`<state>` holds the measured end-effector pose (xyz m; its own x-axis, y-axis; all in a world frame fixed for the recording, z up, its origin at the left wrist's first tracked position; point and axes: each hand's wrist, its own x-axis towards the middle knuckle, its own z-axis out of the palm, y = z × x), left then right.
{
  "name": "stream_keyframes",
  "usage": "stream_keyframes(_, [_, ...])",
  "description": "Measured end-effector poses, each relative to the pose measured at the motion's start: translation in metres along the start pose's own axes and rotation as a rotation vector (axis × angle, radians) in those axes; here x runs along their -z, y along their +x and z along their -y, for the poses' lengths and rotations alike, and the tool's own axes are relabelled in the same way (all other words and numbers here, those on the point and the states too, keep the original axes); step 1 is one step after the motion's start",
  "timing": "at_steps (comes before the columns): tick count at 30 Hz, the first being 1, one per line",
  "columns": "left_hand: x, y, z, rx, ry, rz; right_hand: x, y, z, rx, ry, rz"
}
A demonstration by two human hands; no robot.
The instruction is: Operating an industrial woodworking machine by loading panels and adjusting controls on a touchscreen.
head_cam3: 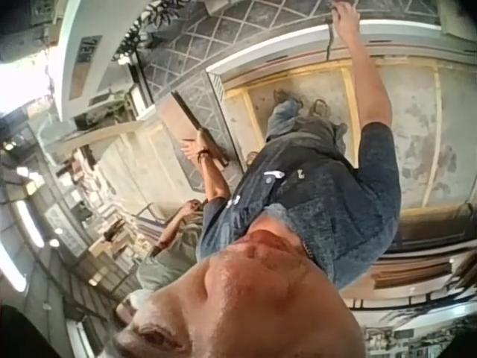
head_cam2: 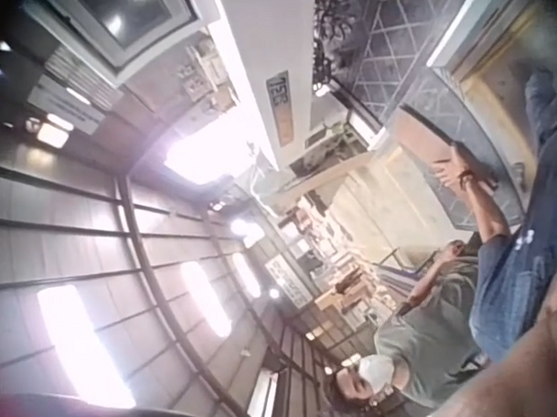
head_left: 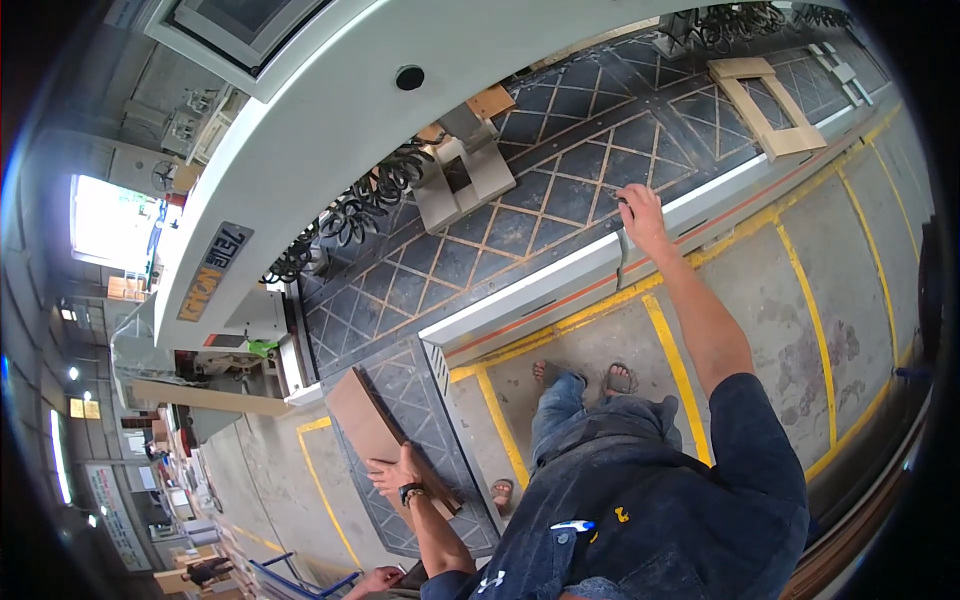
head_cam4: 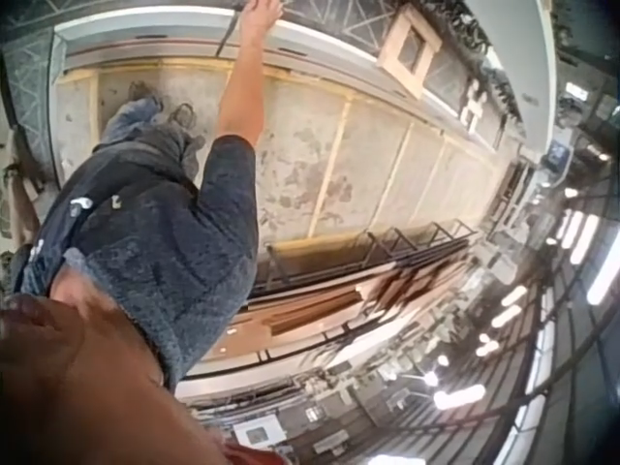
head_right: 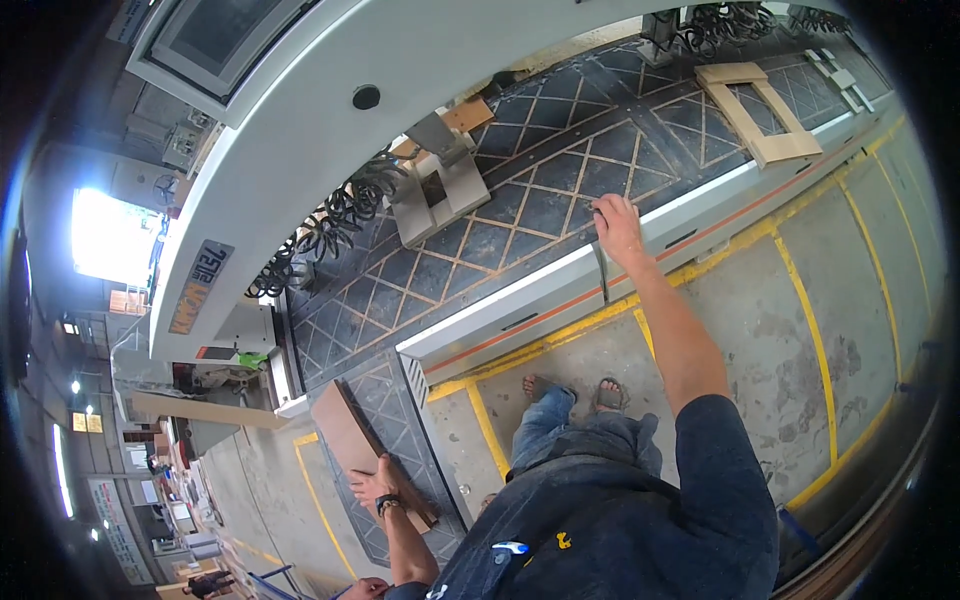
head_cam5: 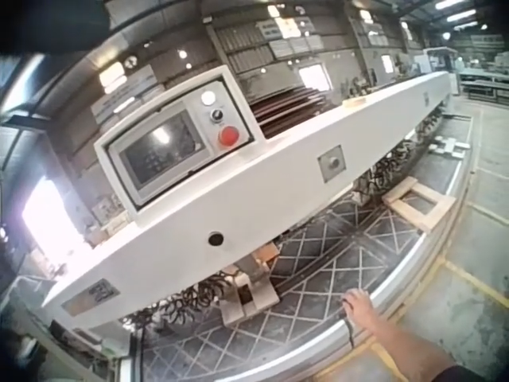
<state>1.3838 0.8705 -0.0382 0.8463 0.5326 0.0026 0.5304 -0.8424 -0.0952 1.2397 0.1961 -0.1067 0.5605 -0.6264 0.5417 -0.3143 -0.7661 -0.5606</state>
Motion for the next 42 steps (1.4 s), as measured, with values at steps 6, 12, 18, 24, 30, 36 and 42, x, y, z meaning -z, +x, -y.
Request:
stream_keyframes(6, [0.002, 0.001, -0.016, -0.015, -0.059, -0.012, -0.003, 0.0, -0.005, 0.049, -0.015, -0.024])
stream_keyframes(12, [-0.002, -0.004, 0.004, -0.04, -0.035, 0.013, 0.007, -0.007, -0.003, 0.005, -0.021, 0.001])
stream_keyframes(18, [-0.007, -0.002, 0.012, -0.005, -0.028, -0.03, 0.002, 0.003, 0.001, 0.032, 0.015, 0.004])
stream_keyframes(24, [0.024, -0.025, 0.008, -0.155, -0.146, -0.029, -0.004, -0.012, -0.032, 0.078, -0.013, 0.021])
stream_keyframes(30, [-0.011, -0.001, 0.009, -0.054, -0.188, -0.047, -0.007, 0.006, -0.039, 0.206, -0.013, 0.109])
stream_keyframes(36, [-0.009, 0.002, 0.034, -0.091, -0.241, -0.254, 0.005, -0.004, -0.032, 0.218, -0.006, 0.196])
stream_keyframes(42, [-0.003, -0.013, 0.019, -0.005, -0.265, -0.085, -0.018, 0.009, -0.045, 0.255, -0.023, 0.165])
